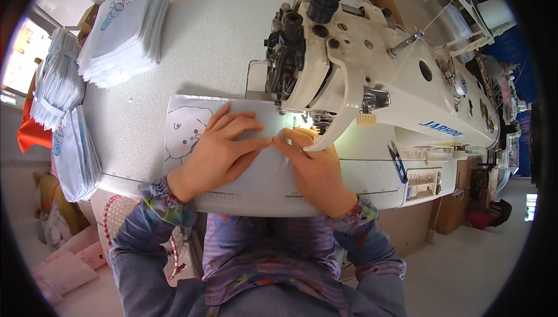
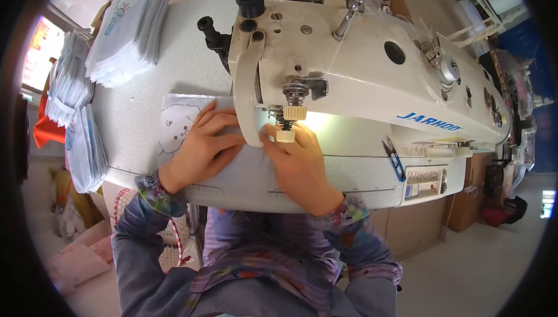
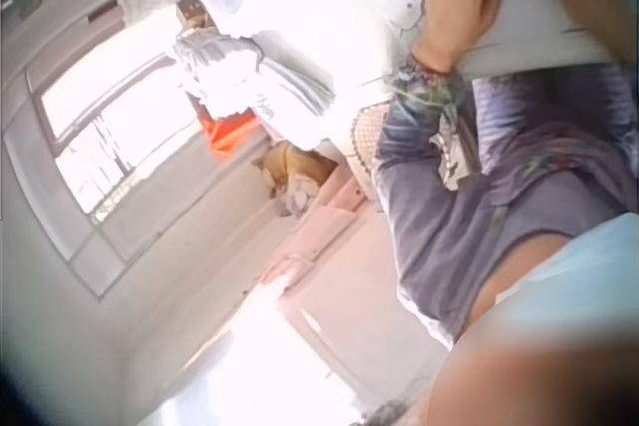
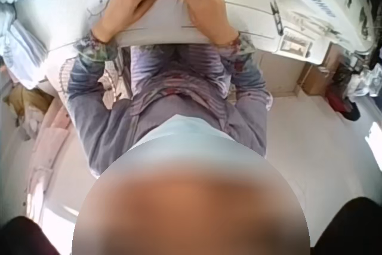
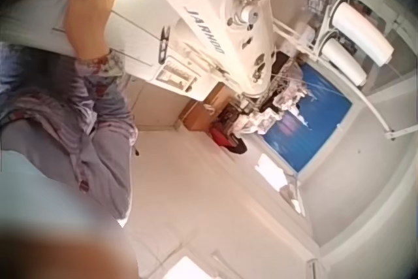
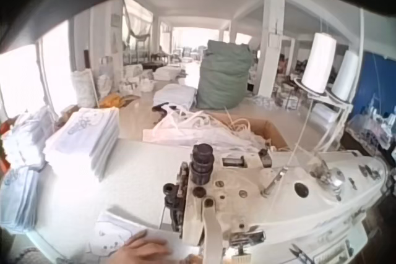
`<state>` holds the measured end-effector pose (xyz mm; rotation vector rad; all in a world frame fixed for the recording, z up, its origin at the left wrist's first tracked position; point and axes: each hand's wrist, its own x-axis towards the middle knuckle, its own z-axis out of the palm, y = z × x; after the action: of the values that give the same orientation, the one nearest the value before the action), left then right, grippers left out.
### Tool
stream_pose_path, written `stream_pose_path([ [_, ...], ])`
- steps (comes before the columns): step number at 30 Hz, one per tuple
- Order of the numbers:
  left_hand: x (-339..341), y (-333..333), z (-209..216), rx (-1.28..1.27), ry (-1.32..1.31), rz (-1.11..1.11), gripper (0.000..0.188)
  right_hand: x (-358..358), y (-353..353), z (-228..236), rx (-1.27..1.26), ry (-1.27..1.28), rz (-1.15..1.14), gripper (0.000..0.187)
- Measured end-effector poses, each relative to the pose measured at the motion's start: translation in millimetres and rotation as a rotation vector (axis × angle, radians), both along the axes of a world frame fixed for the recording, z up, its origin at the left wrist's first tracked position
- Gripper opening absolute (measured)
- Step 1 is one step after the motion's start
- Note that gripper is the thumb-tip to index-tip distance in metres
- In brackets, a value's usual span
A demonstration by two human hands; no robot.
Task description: Sewing the edges of fabric pouches using an industrial sewing machine.
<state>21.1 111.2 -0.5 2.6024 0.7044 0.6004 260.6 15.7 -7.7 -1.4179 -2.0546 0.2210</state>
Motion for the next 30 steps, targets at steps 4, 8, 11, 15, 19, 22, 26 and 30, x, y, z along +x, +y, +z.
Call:
stream_pose_path([
  [4,4,15,1,0.025,-0.017,-0.005,0.034,2,5,-5,0.008,0.004,0.011,0.052],
  [8,0,35,-1,-0.102,-0.044,-0.145,0.039,0,6,-10,0.033,-0.045,-0.002,0.056],
  [11,0,46,-5,-0.145,-0.076,-0.176,0.043,-3,7,-10,0.05,-0.066,-0.018,0.056],
  [15,-1,62,-5,-0.168,-0.049,-0.223,0.047,-4,10,-14,0.083,-0.063,-0.035,0.056],
  [19,-6,70,-10,-0.112,0.005,-0.222,0.052,-8,11,-14,0.096,-0.073,-0.035,0.055],
  [22,0,56,-7,0.018,0.066,-0.159,0.051,-5,11,-19,0.084,-0.056,-0.052,0.057],
  [26,5,34,8,0.144,0.179,-0.049,0.051,-3,8,-19,0.032,-0.076,-0.123,0.06],
  [30,6,24,1,0.182,0.139,-0.044,0.054,-1,10,-18,0.01,-0.041,-0.112,0.066],
])
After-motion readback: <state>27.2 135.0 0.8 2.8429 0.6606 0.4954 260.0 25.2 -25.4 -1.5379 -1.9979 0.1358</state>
